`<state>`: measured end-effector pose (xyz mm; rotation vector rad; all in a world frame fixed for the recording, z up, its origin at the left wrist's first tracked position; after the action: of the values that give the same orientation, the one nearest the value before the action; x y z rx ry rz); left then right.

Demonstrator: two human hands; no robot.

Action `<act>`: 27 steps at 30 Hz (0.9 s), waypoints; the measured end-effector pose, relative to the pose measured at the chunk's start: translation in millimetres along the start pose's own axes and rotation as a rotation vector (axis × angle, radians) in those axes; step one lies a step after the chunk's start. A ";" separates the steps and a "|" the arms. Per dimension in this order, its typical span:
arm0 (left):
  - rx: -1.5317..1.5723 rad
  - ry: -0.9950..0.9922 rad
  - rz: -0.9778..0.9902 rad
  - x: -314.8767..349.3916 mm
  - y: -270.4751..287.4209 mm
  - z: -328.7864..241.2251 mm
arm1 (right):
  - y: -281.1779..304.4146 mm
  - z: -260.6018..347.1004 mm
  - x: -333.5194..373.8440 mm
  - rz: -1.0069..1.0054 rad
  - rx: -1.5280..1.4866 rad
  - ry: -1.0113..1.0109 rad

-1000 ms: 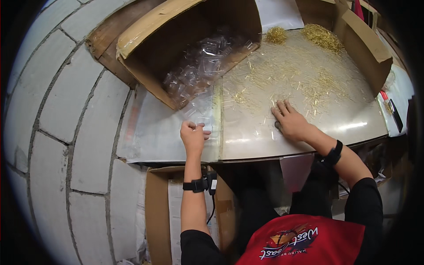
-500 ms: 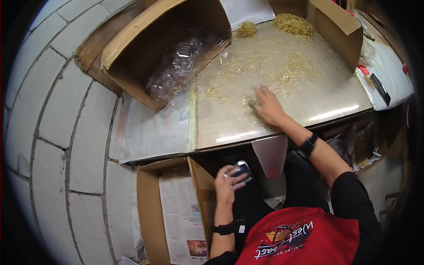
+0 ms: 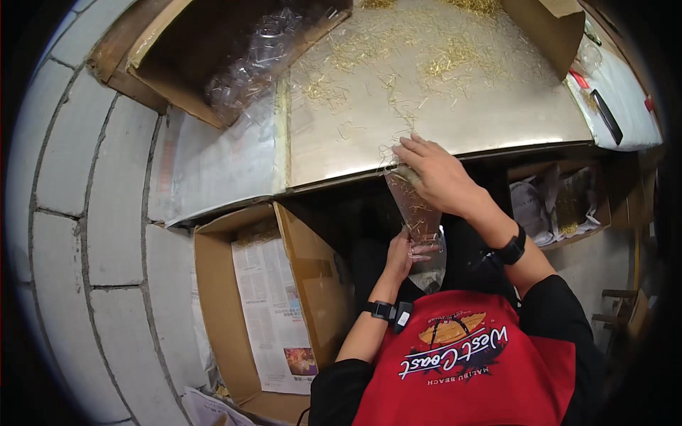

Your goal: The person scoops loose yellow noodles from a large cardboard box onto a table, then portions them into small clear plastic containers using a scoop. The person places each filled container into a cardboard box below the table.

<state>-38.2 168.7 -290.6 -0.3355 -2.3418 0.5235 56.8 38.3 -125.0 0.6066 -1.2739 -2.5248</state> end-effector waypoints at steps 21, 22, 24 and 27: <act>0.144 -0.165 0.043 6.9 11.2 28.5 | -14.7 -20.6 125.7 0.131 -0.527 -0.035; 0.136 -0.182 0.044 8.2 9.0 26.7 | -20.4 -21.2 126.2 0.122 -0.549 -0.054; 0.114 -0.166 -0.016 7.8 8.7 25.0 | -30.9 -22.7 126.6 0.103 -0.549 -0.066; 0.094 -0.149 -0.046 9.1 10.3 26.7 | -49.3 -25.7 127.3 0.108 -0.469 -0.001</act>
<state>-62.1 173.9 -307.9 -0.2043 -2.4521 0.6542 -45.1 -1.5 -210.6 0.4146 -0.6508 -2.5954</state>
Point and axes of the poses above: each hand's wrist, its own x-axis away from the middle knuckle, its own y-axis out of the back of the hand, z = x × y, the point moved 1 cm from there along -x, towards the middle knuckle, and after that the axes turned 6 degrees about -x, right-handed, at the moved point
